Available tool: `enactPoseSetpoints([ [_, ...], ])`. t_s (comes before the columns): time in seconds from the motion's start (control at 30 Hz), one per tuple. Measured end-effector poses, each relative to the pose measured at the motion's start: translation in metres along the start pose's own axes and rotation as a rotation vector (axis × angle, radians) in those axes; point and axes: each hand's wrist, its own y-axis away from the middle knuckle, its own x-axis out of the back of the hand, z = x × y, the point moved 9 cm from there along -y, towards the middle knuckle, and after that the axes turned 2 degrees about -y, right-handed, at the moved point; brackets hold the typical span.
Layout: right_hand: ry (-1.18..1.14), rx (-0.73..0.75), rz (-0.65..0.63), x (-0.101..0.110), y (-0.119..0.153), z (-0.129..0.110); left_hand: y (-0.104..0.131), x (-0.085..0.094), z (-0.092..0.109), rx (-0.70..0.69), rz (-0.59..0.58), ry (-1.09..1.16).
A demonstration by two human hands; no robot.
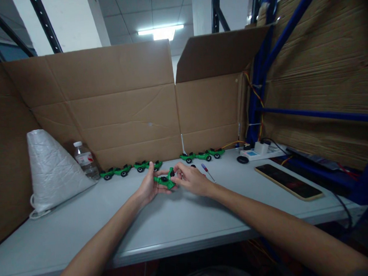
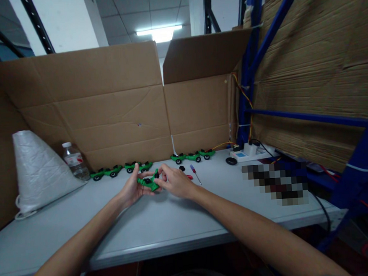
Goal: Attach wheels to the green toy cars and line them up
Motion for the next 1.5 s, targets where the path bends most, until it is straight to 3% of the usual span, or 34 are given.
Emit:
enactPoseSetpoints([
  [0.2, -0.006, 0.041, -0.013, -0.002, -0.001, 0.002, -0.003, 0.012, 0.000, -0.032, 0.082, -0.210],
  [0.37, 0.020, 0.037, -0.069, -0.010, -0.001, 0.007, -0.014, 0.010, -0.004, -0.132, 0.061, -0.483],
  [0.5, 0.029, -0.009, -0.103, -0.016, 0.000, 0.012, -0.018, 0.011, 0.003, -0.257, 0.083, -0.655],
  [0.63, 0.046, -0.088, -0.048, -0.006, -0.003, 0.021, -0.007, 0.003, 0.016, -0.371, 0.085, -0.882],
  [0.77, 0.250, -0.165, 0.053, 0.015, -0.006, 0.041, 0.008, -0.014, 0.026, -0.537, 0.063, -1.110],
  [1.03, 0.636, -0.245, -0.078, 0.017, -0.005, 0.067, 0.011, -0.025, 0.028, -0.579, -0.011, -1.200],
  [1.2, 0.757, -0.346, -0.075, 0.035, -0.001, 0.072, 0.012, -0.024, 0.031, -0.584, -0.005, -1.223],
  [1.33, 0.815, -0.435, -0.097, 0.052, 0.003, 0.081, 0.013, -0.019, 0.031, -0.552, 0.047, -1.254],
  [1.5, 0.762, -0.469, -0.149, 0.054, 0.003, 0.087, 0.013, -0.014, 0.032, -0.530, 0.094, -1.292],
])
